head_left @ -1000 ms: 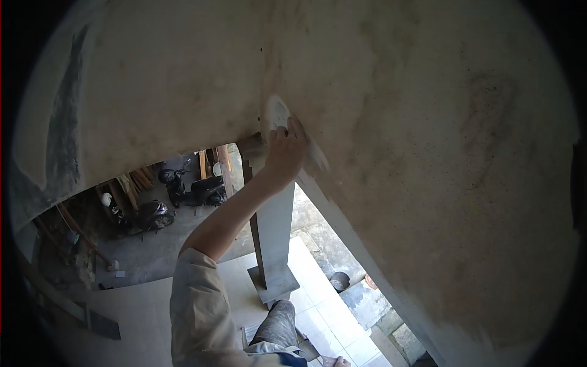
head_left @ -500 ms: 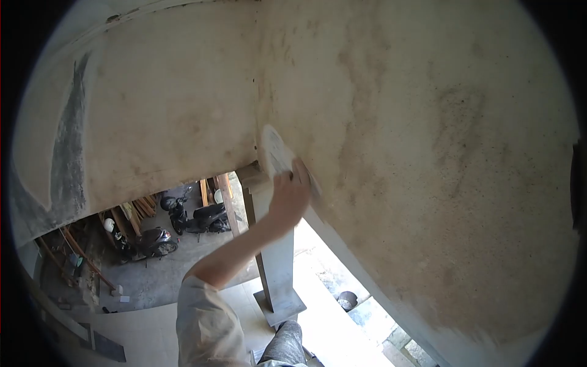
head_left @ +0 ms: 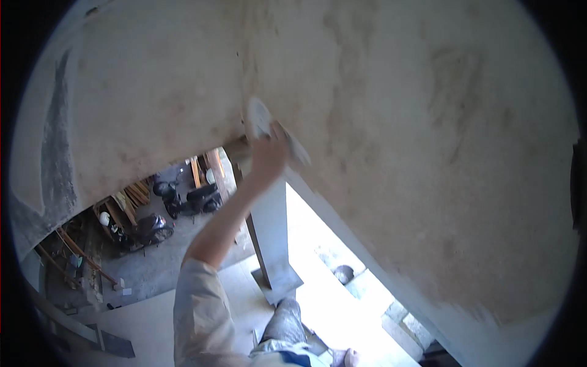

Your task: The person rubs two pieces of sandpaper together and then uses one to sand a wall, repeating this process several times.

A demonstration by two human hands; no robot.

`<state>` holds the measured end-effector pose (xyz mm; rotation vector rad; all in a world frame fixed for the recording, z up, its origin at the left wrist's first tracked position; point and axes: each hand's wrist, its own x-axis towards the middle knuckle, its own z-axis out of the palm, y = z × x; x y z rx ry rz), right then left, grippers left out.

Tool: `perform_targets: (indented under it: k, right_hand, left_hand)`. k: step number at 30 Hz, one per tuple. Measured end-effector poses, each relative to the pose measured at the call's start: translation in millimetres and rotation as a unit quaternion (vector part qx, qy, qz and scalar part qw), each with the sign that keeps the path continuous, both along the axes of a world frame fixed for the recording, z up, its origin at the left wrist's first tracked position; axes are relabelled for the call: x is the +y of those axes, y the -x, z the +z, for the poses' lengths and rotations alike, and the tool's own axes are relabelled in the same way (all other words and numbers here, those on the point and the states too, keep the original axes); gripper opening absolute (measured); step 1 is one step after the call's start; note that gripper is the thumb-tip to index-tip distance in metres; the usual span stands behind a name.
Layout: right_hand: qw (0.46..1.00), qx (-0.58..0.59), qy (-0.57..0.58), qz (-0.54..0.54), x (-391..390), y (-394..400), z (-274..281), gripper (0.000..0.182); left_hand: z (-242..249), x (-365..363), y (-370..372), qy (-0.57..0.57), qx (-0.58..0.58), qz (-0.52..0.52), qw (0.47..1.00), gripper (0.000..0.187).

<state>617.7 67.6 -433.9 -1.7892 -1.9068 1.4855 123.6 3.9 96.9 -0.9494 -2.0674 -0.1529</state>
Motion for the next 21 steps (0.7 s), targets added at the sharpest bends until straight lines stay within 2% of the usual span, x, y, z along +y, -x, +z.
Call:
perform_targets:
  k: [2,3,5,6,9,10,12,15,18,21]
  right_hand:
    - [0.999,0.035,0.018,-0.021,5.3,-14.2,-23.2,0.040]
    - [0.998,0.048,0.026,-0.020,-0.5,-9.9,21.8,0.039]
    - [0.996,-0.021,-0.077,0.030,-0.1,-11.4,13.2,0.039]
    - [0.997,-0.017,-0.075,0.021,0.1,-8.6,9.6,0.039]
    - [0.998,-0.011,-0.055,0.006,-0.5,-13.9,8.5,0.040]
    - [0.999,-0.004,-0.039,0.003,2.8,-14.6,1.6,0.041]
    - [0.999,0.017,-0.042,0.012,7.5,-18.0,-5.5,0.043]
    - [0.996,-0.017,-0.082,0.008,0.8,-9.0,16.7,0.047]
    - [0.998,-0.029,-0.054,0.000,3.0,-6.0,8.1,0.046]
    - [1.000,-0.019,-0.013,0.005,6.6,-10.9,10.9,0.046]
  left_hand:
    - [-10.4,0.6,11.5,-0.008,-0.038,-0.020,0.999,0.061]
    - [1.6,-0.8,-8.9,-0.030,-0.041,-0.023,0.998,0.061]
    - [-5.9,-0.7,-43.9,0.012,-0.001,-0.031,0.999,0.061]
    - [-10.2,-2.3,-52.9,0.033,0.022,-0.031,0.999,0.061]
    - [5.6,1.3,-12.5,-0.026,-0.068,-0.013,0.997,0.061]
    - [1.2,3.3,3.9,-0.022,-0.064,-0.001,0.998,0.059]
    - [-4.8,6.5,35.0,-0.022,-0.044,0.026,0.998,0.057]
    - [-14.2,6.3,-23.4,-0.034,0.086,0.022,0.995,0.054]
    - [-3.8,2.2,-8.0,-0.039,0.042,0.012,0.998,0.054]
    - [-5.0,6.3,45.8,-0.031,-0.041,0.041,0.998,0.057]
